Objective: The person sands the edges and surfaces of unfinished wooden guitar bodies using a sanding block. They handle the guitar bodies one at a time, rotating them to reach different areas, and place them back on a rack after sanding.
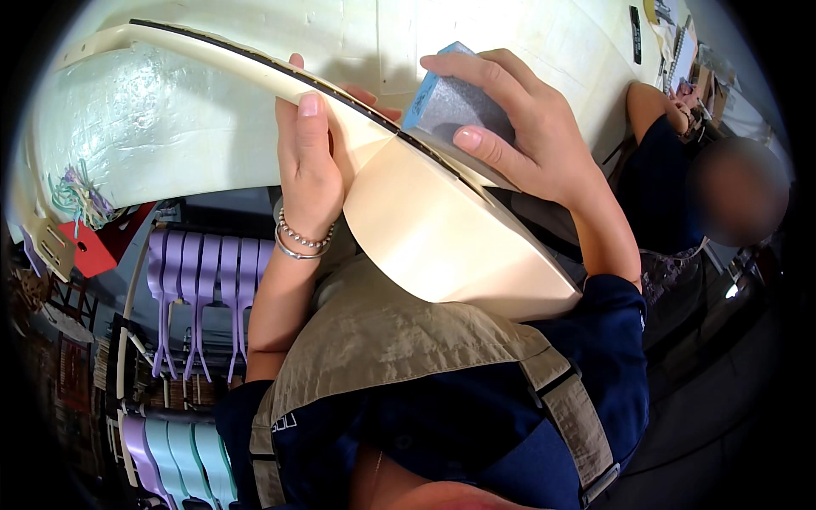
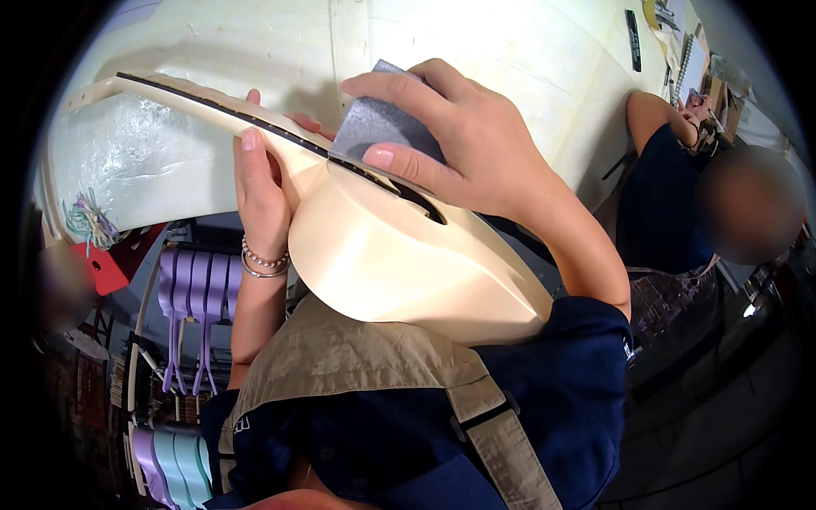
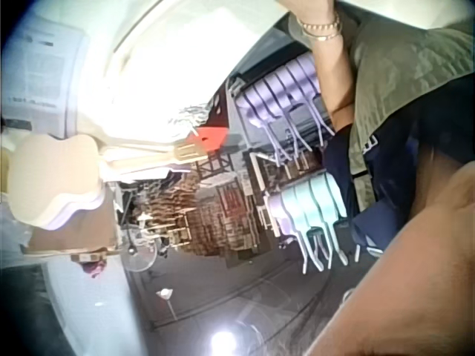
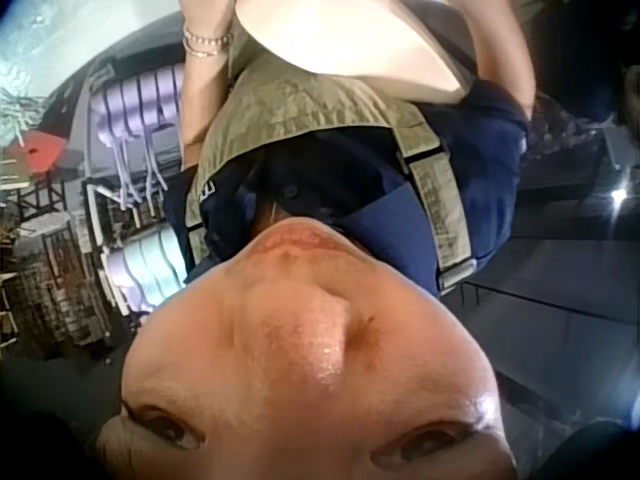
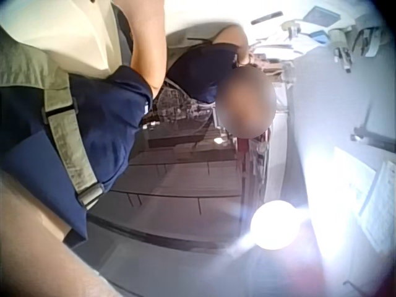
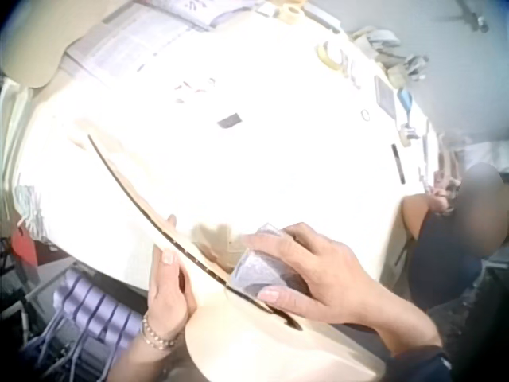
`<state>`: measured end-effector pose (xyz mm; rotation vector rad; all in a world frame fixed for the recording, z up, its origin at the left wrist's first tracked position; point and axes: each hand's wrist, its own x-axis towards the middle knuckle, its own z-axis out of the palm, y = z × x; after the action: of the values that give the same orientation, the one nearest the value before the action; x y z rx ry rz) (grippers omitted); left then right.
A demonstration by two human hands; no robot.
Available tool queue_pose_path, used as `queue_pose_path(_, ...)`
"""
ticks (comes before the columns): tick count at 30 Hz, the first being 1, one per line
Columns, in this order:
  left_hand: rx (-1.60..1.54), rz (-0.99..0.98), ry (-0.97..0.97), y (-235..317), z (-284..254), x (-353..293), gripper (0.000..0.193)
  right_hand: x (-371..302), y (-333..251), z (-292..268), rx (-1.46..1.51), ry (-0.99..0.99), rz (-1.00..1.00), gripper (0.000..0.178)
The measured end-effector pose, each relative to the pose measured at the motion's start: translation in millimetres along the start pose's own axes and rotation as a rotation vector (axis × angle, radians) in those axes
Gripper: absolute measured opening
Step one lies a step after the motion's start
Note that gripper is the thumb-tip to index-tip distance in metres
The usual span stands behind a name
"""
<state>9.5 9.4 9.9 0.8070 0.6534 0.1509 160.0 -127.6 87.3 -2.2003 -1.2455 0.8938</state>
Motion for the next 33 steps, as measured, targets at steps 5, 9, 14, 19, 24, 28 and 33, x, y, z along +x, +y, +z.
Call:
queue_pose_path(5, -0.042, 0.000, 0.019, -2, 1, 0, 0.056, -4, -3, 4, -0.074, 0.011, 0.014, 0.044)
queue_pose_path(9, 0.030, 0.037, 0.030, -3, 0, 2, 0.056, -1, -7, 7, -0.098, 0.041, 0.030, 0.043)
queue_pose_path(14, 0.041, 0.043, 0.042, -4, 0, 2, 0.055, 3, -9, 5, -0.142, 0.036, 0.014, 0.043)
queue_pose_path(19, 0.065, 0.042, 0.073, -5, -2, 2, 0.055, 13, -14, 6, -0.175, 0.030, 0.003, 0.044)
queue_pose_path(24, 0.096, 0.053, 0.090, -5, -1, 3, 0.057, 22, -18, 8, -0.167, 0.020, 0.049, 0.042)
queue_pose_path(28, 0.132, 0.057, 0.060, -4, -4, 1, 0.058, 25, -20, 7, -0.182, 0.013, 0.034, 0.041)
queue_pose_path(33, 0.142, 0.131, 0.102, -13, -5, 5, 0.056, 56, -23, 14, -0.186, 0.038, 0.019, 0.040)
